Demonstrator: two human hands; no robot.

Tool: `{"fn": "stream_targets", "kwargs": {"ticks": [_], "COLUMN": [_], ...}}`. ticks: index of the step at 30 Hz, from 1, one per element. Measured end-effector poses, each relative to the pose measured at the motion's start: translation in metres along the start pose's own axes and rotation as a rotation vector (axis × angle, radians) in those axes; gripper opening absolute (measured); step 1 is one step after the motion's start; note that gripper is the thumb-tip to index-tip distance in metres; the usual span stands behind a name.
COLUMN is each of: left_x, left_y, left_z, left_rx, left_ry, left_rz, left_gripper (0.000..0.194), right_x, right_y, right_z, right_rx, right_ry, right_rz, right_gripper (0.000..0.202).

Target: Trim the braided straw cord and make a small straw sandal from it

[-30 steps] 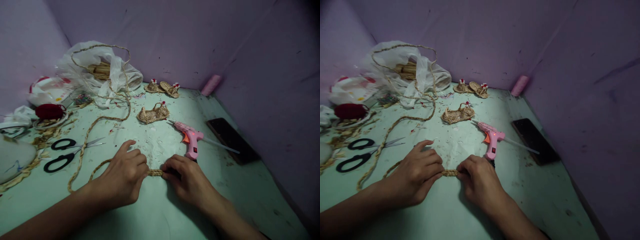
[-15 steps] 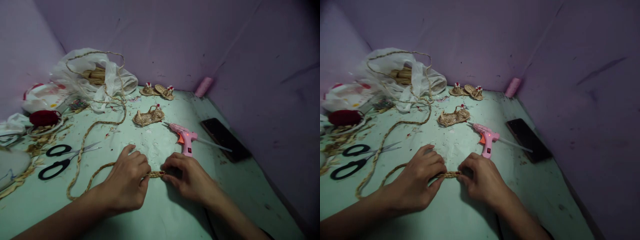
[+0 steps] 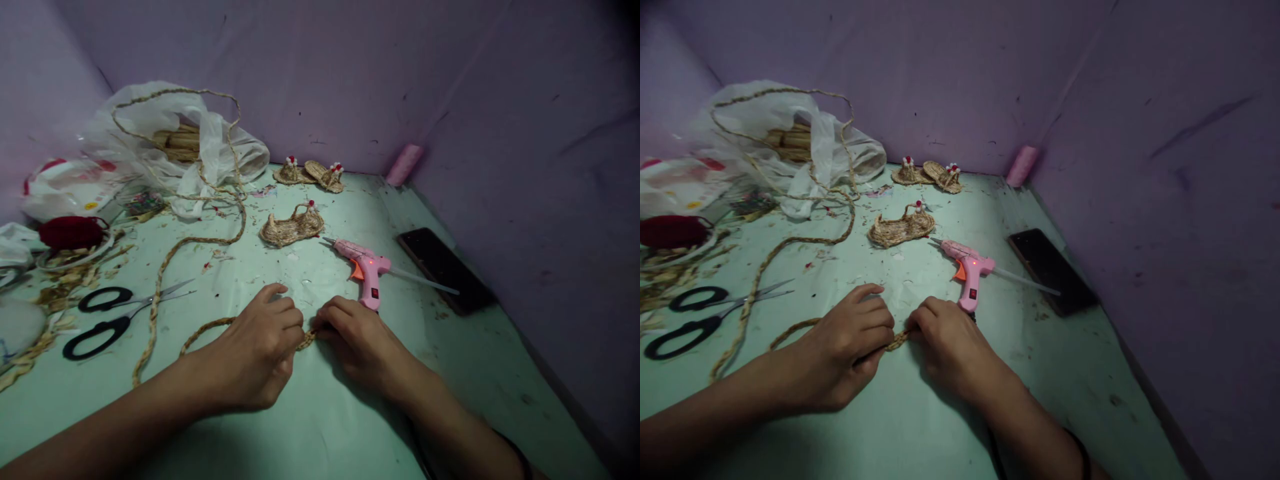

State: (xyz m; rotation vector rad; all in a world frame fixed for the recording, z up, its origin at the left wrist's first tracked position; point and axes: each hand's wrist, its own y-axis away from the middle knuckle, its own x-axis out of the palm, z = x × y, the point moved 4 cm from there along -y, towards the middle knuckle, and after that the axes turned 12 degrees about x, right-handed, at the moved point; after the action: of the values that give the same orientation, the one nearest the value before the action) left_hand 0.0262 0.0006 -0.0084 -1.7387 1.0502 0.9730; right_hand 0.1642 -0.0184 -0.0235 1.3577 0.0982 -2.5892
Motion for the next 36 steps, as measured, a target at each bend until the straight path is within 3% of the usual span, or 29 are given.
{"fn": "stream_targets", "kwargs": {"ticks": [7,11,20,28,36], "left_x": [0.000,0.000,0.005,-0.012,-0.020], "left_y": [0.008,0.008,0.001,0.017,0.021], "left_z": [0.001,-0.002,-0.004,-0.004,0.005], "left_rx": [-0.122,-0.155,-0.082,-0.208,-0.309], "left_ry": [-0.037,-0.059,0.000,0.028,-0.042], "left_rz": [-0.088,-0.105,-0.144,-0.150,0.047], "left_gripper": [0.015,0.017,0.015,0.025,0.010], "right_x": [-0.016,-0.013,-0.003,-0.017,-0.007], "right_y": [0.003,0.003,-0.001,0.005,0.004], "right_z": [-0.006,-0.004,-0.001,-0.009,0.005], "right_rx": [0.082,0.066,0.119,0.083,0.047], "right_ry": [-0.145,-0.142,-0.011,-0.133,0.061], "right_rz": [-0.004,0.003,-0.009,-0.041,0.023], "right_gripper": [0.021,0.018,0.021,0.026,0.017]}}
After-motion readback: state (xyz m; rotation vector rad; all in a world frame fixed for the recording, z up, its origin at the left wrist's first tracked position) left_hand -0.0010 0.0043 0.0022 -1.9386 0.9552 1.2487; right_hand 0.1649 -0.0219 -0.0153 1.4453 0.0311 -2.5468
